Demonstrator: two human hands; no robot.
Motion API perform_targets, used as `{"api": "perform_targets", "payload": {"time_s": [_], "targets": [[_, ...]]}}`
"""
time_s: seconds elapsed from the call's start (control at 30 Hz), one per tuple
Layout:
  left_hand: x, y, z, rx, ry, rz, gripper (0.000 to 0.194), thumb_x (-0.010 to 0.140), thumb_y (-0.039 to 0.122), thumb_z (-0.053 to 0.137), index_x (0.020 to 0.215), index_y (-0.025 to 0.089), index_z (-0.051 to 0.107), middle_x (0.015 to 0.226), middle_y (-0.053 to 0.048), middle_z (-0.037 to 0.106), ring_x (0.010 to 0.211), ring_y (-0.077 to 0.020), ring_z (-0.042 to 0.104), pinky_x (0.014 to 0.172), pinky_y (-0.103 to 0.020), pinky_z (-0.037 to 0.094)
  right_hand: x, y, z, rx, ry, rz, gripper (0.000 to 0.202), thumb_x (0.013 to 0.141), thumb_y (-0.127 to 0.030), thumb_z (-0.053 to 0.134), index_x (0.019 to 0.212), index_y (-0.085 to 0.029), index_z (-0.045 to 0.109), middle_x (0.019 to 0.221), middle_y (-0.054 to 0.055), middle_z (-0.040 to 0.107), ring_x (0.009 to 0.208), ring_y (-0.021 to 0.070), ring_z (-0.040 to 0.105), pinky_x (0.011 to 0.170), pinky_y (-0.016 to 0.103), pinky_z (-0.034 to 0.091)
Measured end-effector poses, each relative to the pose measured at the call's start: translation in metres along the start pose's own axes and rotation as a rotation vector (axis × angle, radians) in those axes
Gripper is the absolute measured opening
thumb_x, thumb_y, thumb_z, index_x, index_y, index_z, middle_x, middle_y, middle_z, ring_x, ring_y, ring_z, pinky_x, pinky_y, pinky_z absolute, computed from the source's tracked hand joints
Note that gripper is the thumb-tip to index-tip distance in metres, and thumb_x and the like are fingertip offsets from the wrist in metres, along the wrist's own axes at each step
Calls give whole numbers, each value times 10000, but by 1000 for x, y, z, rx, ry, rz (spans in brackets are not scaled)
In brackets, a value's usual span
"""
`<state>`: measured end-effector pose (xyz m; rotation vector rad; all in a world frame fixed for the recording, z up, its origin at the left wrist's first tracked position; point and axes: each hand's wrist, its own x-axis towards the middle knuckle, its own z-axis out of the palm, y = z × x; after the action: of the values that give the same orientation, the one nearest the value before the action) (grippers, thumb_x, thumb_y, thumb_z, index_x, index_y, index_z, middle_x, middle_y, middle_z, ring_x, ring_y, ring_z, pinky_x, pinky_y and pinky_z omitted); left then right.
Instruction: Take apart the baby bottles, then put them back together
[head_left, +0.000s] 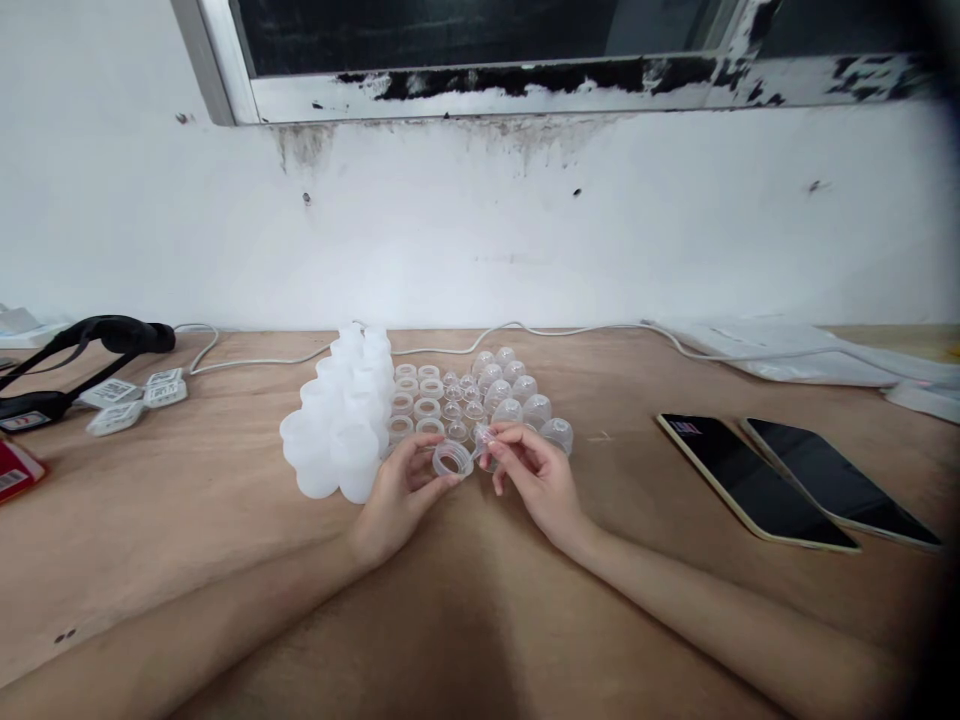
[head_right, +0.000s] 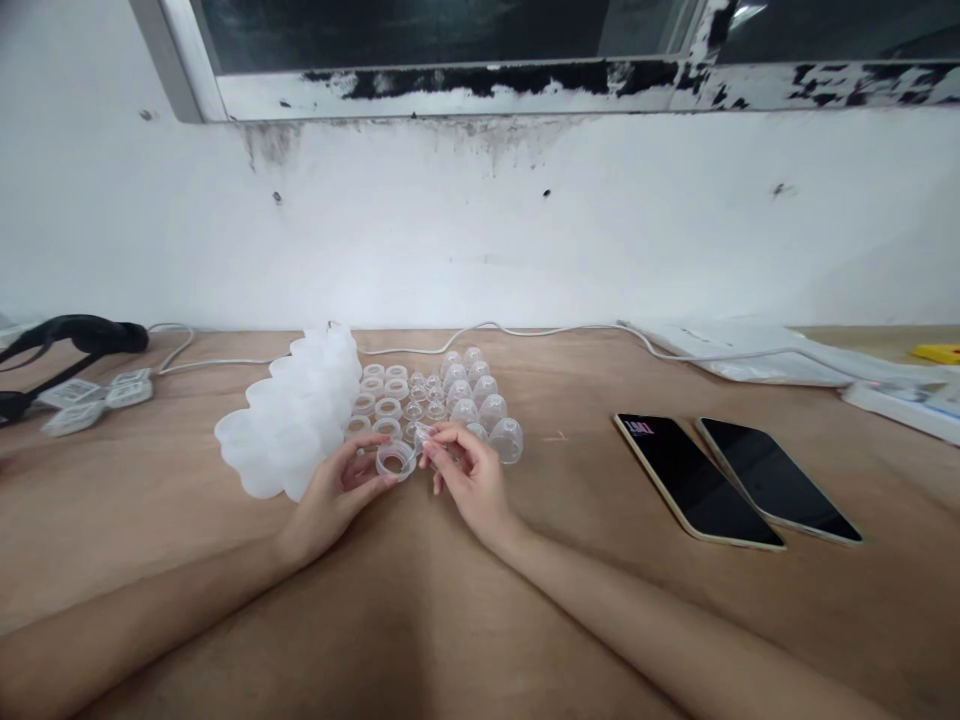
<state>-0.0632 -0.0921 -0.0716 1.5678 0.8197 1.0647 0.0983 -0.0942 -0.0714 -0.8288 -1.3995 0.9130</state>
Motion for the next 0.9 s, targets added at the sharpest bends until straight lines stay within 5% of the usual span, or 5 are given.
{"api": "perform_targets", "payload": {"time_s": [0.17,0.33,0.53,0.73,0.9], "targets": [[-1,-1,0,5,10,32,346,718,205,571,1021,142,416,1089,-89,502,1036,-180,490,862,-337,443,2,1,-3,-51,19,-20,118,757,-266,522,725,-152,521,880,50,501,556,64,509,441,204,433],[-2,-1,0,-50,-3,-9,344,707,214,586,1002,134,429,1103,-89,522,1030,-186,503,895,-359,417,1,1,-4,-137,44,-90,258,756,-225,531,1009,-218,480,954,46,553,850,131,546,640,247,472],[0,-2,0,-69,45,18,317,651,206,636,887,115,446,1097,-104,525,1036,-195,499,931,-368,385,0,0,-3,-531,-128,-326,275,749,-187,544,1022,-223,554,993,19,577,963,137,487,871,317,380],[1,-4,0,-51,86,27,315,651,206,633,883,116,441,1062,-103,539,1006,-182,517,917,-347,396,0,-1,-5,-566,-203,-422,298,746,-167,542,1041,-212,543,1000,27,568,974,144,478,877,327,379],[-1,-5,0,-45,47,57,305,655,212,631,876,126,440,1093,-96,514,1024,-183,504,920,-342,392,0,-2,-7,-608,-142,-459,263,734,-142,543,992,-190,558,891,30,582,869,145,492,781,315,414]]}}
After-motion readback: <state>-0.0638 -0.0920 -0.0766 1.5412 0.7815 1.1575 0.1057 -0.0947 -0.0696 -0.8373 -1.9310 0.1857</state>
